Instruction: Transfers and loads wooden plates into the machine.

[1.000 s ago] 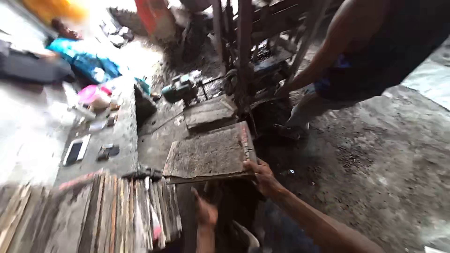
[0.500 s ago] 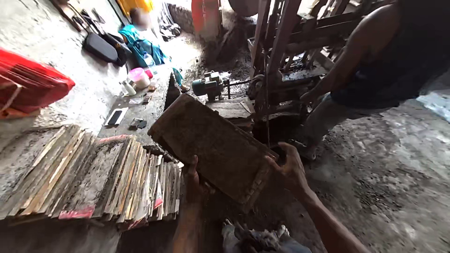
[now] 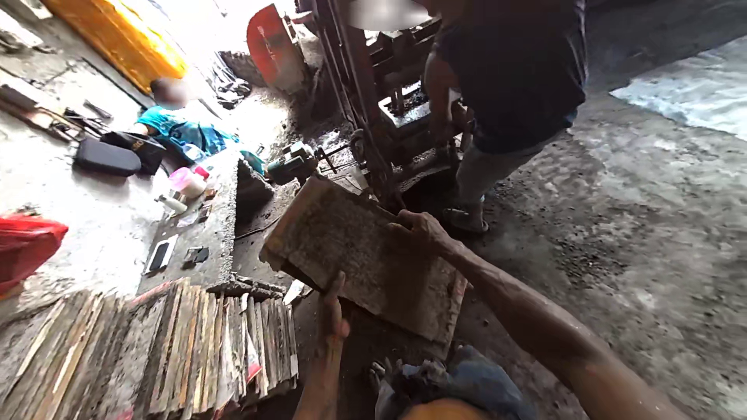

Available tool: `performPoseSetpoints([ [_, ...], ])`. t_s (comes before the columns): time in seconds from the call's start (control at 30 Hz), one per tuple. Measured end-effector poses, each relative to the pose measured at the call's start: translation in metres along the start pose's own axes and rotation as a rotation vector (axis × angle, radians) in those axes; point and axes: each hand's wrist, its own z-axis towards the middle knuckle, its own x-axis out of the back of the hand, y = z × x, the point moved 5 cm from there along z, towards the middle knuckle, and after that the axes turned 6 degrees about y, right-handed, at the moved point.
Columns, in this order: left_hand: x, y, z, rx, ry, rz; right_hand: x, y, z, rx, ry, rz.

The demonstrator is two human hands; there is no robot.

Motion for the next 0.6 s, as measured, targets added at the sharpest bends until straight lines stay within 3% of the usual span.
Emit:
performPoseSetpoints([
  [0.17, -0.035, -0.047, -0.026, 0.071, 0.099, -0.007, 0.018, 0.044, 0.001, -0.029, -0.033, -0.15],
  [0.3, -0.044, -0.066, -0.038, 0.046, 0.163, -0.096, 0.056, 0.088, -0.024, -0.195, 0.21, -0.107],
  [0.37, -0.043, -0.059, -0.042, 0.017, 0.172, -0.104, 0.073, 0.119, -0.055, -0.358, 0.329, 0.049],
  [0.43, -0.038, -0.05, -0.04, -0.017, 0.158, -0.112, 0.058, 0.134, -0.088, -0.507, 0.313, 0.386],
  [0.53, -0.03, -0.034, -0.04, -0.081, 0.103, -0.105, 0.001, 0.106, -0.12, -0.654, 0.171, 0.833],
  [0.6, -0.017, -0.02, -0.041, -0.151, -0.027, -0.046, -0.02, 0.094, -0.121, -0.71, 0.249, 0.897],
])
